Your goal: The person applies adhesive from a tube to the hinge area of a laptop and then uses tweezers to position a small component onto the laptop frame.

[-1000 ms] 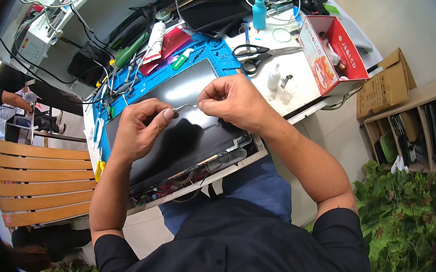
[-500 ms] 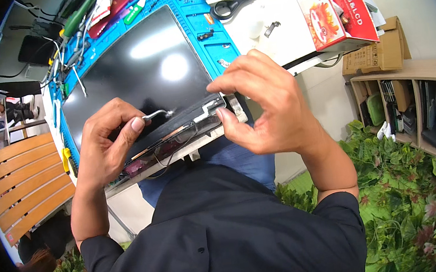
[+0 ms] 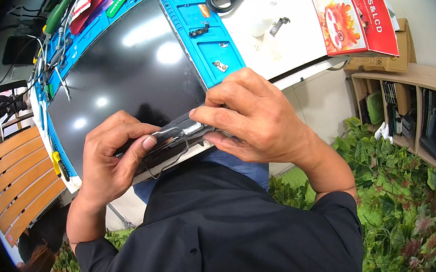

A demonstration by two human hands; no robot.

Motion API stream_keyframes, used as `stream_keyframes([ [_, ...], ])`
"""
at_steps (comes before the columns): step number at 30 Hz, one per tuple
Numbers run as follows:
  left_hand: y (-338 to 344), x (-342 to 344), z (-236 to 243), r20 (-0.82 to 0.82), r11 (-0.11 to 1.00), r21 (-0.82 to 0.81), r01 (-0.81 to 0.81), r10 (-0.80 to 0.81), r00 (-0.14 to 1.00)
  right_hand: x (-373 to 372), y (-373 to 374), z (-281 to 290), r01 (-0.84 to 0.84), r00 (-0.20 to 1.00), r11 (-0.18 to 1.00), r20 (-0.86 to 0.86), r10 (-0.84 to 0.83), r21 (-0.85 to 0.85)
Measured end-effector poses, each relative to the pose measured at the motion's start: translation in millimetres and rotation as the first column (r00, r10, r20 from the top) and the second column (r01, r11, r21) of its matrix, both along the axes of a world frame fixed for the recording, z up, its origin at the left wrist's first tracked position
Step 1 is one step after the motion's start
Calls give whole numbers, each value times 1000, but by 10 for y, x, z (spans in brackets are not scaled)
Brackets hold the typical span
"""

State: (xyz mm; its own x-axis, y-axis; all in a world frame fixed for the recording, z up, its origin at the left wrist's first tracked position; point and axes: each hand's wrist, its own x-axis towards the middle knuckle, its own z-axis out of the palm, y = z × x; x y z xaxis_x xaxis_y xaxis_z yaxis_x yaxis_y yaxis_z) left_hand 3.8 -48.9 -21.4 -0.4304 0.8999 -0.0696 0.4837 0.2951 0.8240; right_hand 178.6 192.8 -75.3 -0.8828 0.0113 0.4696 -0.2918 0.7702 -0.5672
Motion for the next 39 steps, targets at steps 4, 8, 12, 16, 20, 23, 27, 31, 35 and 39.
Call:
stream_keyframes([
  [4, 42, 40, 7, -19, 1000, -30, 2, -2, 1000, -13, -9, -47, -19, 1000, 1000, -16, 19, 1],
  [8, 76, 65, 38, -36, 998, -65, 15, -17, 999, -10, -1, -95, -14, 1000, 1000, -26, 15, 25],
  [12, 105, 72, 40, -44, 998, -67, 17, -20, 999, -23, 17, -83, -26, 999, 999, -29, 27, 40],
  [16, 100, 78, 55, -49, 995, -93, 24, -28, 998, -59, 29, -52, -60, 998, 998, -18, 60, 35],
  [20, 96, 99, 48, -44, 996, -88, 22, -26, 999, -96, 49, -27, -112, 994, 993, -15, 112, 44],
  [23, 89, 114, 45, -31, 997, -80, 10, -13, 999, -127, 62, -21, -149, 988, 988, -28, 150, 47],
  [27, 76, 113, 19, -52, 998, -67, 4, -8, 999, -163, 89, 18, -190, 982, 981, 17, 189, 48],
  [31, 89, 136, 30, -38, 998, -69, -11, 9, 999, -192, 86, 36, -210, 977, 977, 46, 208, 39],
  [35, 82, 145, 26, -37, 997, -69, -18, 16, 999, -224, 117, 80, -249, 965, 969, 82, 247, 10],
  [39, 76, 146, 13, -42, 998, -67, -14, 12, 999, -230, 125, 89, -268, 956, 963, 119, 269, -26],
])
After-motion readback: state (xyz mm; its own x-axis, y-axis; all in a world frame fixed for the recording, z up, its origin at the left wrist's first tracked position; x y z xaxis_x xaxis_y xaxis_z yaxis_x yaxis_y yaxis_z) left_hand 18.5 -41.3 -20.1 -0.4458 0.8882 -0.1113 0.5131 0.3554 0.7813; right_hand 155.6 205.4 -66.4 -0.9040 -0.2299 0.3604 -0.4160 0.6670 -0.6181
